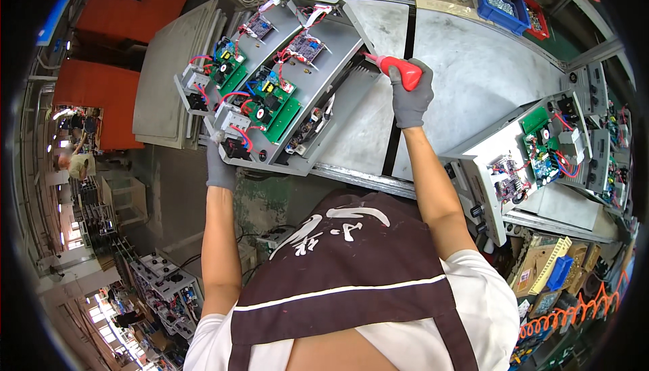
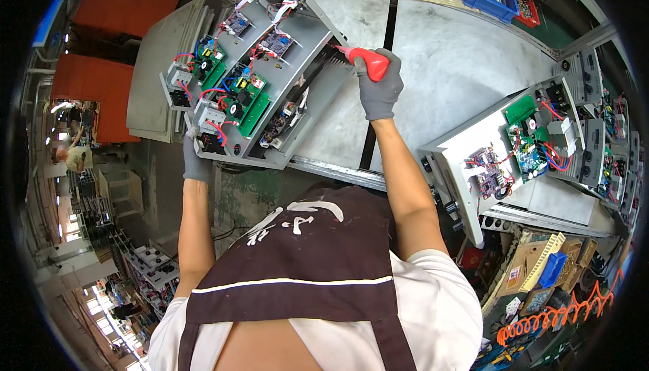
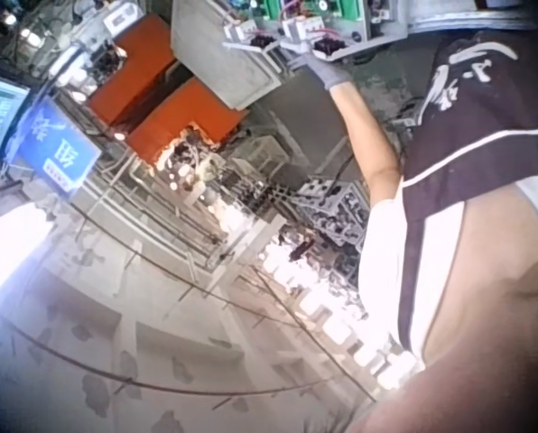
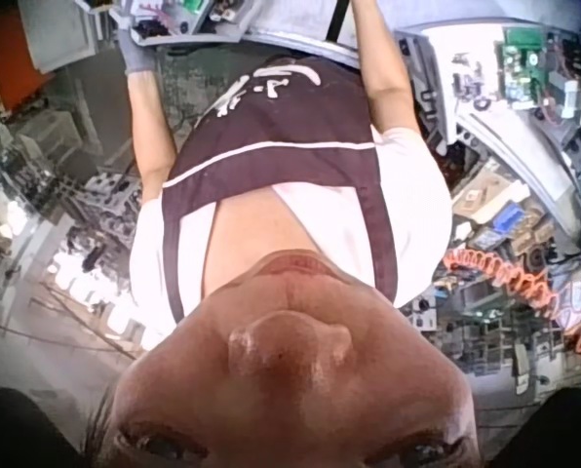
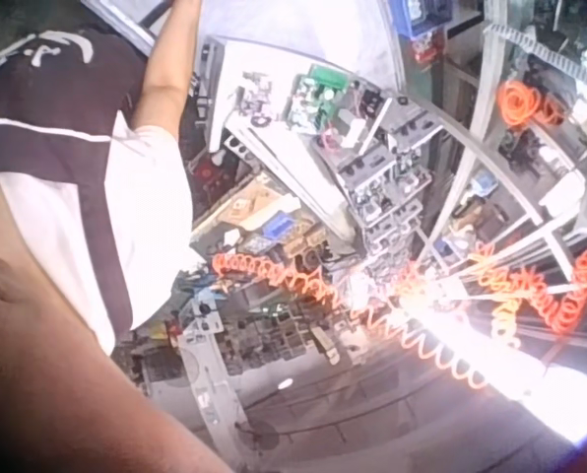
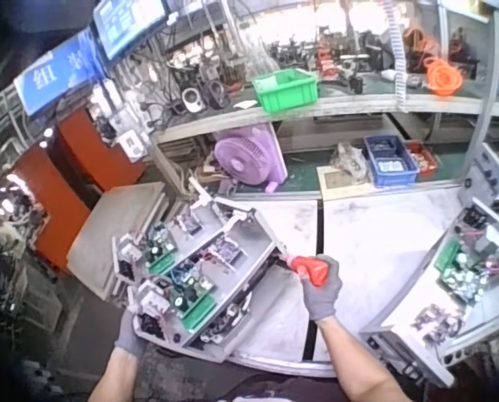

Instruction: The person uses a pneumatic screwdriver to tighten screws on the interior of an open metal electronics enclosure. They then pick up a small white paper card and place it inside the enclosure. Finally, they use a red air blower to clean dust from the circuit boards and components inside the unit.

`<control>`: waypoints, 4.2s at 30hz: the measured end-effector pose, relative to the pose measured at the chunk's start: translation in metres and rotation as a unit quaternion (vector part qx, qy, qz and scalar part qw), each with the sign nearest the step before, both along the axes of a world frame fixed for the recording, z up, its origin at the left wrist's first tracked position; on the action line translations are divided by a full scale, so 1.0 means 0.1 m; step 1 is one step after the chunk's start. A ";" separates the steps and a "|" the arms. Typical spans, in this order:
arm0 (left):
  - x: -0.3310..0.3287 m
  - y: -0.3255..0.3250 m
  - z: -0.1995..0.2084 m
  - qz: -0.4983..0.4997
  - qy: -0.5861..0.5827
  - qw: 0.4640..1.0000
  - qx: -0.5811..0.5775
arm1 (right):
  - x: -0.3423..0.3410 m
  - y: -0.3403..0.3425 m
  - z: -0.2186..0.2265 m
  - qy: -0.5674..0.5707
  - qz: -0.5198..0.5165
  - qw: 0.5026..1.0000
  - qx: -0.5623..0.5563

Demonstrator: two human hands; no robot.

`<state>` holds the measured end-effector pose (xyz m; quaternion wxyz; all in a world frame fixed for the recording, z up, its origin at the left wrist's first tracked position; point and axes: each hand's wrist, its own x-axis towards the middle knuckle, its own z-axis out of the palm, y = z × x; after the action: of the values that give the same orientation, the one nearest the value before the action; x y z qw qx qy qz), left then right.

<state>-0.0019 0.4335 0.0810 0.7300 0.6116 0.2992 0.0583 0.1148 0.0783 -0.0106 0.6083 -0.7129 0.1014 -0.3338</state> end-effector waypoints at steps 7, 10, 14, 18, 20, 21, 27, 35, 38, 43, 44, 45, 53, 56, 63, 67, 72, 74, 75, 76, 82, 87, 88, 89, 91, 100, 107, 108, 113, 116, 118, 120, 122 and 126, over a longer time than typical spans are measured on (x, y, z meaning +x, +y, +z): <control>0.03 0.08 -0.09 0.017 -0.018 1.000 -0.013 | -0.10 -0.22 0.35 -0.046 -0.003 0.954 0.297; -0.01 0.20 -0.12 -0.004 -0.009 1.000 -0.025 | -0.12 -0.35 0.61 -0.062 0.040 0.916 0.393; -0.08 0.06 -0.11 -0.024 -0.008 0.992 0.122 | -0.03 -0.50 0.88 -0.089 0.136 0.810 0.563; -0.43 -0.04 -0.28 -0.023 -0.059 0.988 0.143 | 0.08 -0.37 1.31 -0.072 0.188 0.808 0.553; -0.54 -0.29 -0.19 -0.026 -0.078 0.983 0.164 | 0.21 -0.34 1.47 -0.085 0.221 0.801 0.550; -0.67 -0.34 -0.26 -0.020 -0.077 0.975 0.208 | 0.28 -0.30 1.63 -0.082 0.230 0.798 0.551; -1.41 -0.82 -0.66 -0.010 -0.063 0.950 0.304 | 0.86 -0.17 2.25 -0.027 0.362 0.809 0.462; -2.21 -0.96 -1.74 -0.175 -0.057 0.909 0.374 | 1.17 0.12 1.93 0.097 0.443 0.887 -0.089; -1.99 -1.03 -1.07 -0.096 -0.101 0.928 0.345 | 1.29 0.17 1.55 0.099 0.428 0.867 -0.235; -1.94 -1.02 -1.03 -0.094 -0.094 0.933 0.335 | 1.38 0.31 1.17 0.087 0.470 0.826 -0.299; -1.93 -1.02 -1.02 -0.096 -0.094 0.930 0.342 | 1.39 0.32 1.13 0.080 0.467 0.821 -0.317; -1.92 -1.02 -1.01 -0.098 -0.093 0.928 0.348 | 1.40 0.33 1.10 0.073 0.463 0.817 -0.336; -1.85 -0.99 -0.95 -0.106 -0.087 0.915 0.380 | 1.45 0.31 1.10 0.072 0.469 0.801 -0.365; -1.82 -0.99 -0.95 -0.108 -0.086 0.908 0.395 | 1.46 0.32 1.11 0.060 0.469 0.801 -0.366; -1.84 -1.00 -0.90 -0.128 -0.084 0.865 0.479 | 1.50 0.27 1.00 0.036 0.458 0.821 -0.339; -1.85 -1.02 -0.83 -0.138 -0.080 0.827 0.540 | 1.51 0.13 1.07 0.127 0.407 0.899 -0.103; -1.85 -1.02 -0.81 -0.143 -0.075 0.855 0.493 | 1.64 -0.30 1.02 0.235 0.423 0.848 0.216; -1.91 -1.02 -0.83 -0.135 -0.044 0.867 0.477 | 1.52 -0.38 1.05 0.279 0.360 0.828 0.326; -1.88 -1.02 -0.81 -0.135 -0.034 0.878 0.458 | 1.42 -0.36 1.06 0.268 0.336 0.839 0.333; -1.86 -1.04 -0.77 -0.137 -0.029 0.889 0.436 | 1.38 -0.47 0.99 0.287 0.359 0.811 0.363; -1.39 -0.89 -0.36 -0.043 -0.047 0.955 0.290 | 1.37 -0.62 1.07 0.277 0.401 0.760 0.430; -0.61 -0.52 -0.03 0.002 0.015 0.998 0.055 | 1.33 -0.53 1.13 0.279 0.361 0.786 0.418; -0.60 -0.40 -0.09 0.017 0.029 0.997 -0.067 | 1.31 -0.46 1.17 0.290 0.334 0.792 0.420; -0.58 -0.37 -0.11 0.003 0.005 0.999 -0.036 | 1.32 -0.42 1.19 0.293 0.346 0.787 0.419; -0.50 -0.40 -0.08 -0.033 -0.035 0.999 0.022 | 1.33 -0.40 1.14 0.298 0.361 0.780 0.416; -0.58 -0.91 -0.07 -0.009 -0.043 0.999 0.008 | 1.42 -0.16 0.81 0.244 0.371 0.712 0.545; -0.32 -1.76 -0.09 -0.119 0.070 0.989 -0.061 | 2.35 -0.30 0.86 0.193 0.423 0.725 0.508; -0.22 -1.96 -0.07 -0.073 0.056 0.996 -0.018 | 2.37 -0.28 0.96 0.221 0.413 0.739 0.483; 0.17 -2.21 0.03 -0.076 0.131 0.984 0.093 | 2.71 -0.92 0.75 0.170 0.433 0.796 0.388; 0.37 -2.22 -0.05 -0.116 0.124 0.972 0.161 | 2.81 -1.34 0.63 0.099 0.389 0.844 0.357; 0.42 -2.13 -0.07 -0.185 0.134 0.956 0.186 | 2.65 -1.53 0.65 0.144 0.401 0.821 0.381; 0.48 -2.02 -0.09 -0.176 0.154 0.952 0.200 | 2.49 -1.58 0.78 0.243 0.340 0.775 0.474; 0.58 -1.94 -0.26 -0.144 0.106 0.965 0.191 | 2.46 -1.56 0.91 0.285 0.270 0.793 0.466; 0.55 -1.68 -0.62 -0.186 0.069 0.971 0.135 | 2.13 -1.11 1.35 0.274 0.233 0.796 0.487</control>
<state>0.0527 0.2657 0.0193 0.6166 0.7519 0.2191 -0.0808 0.3283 -0.0328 0.1243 0.8814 -0.3860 0.2442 0.1205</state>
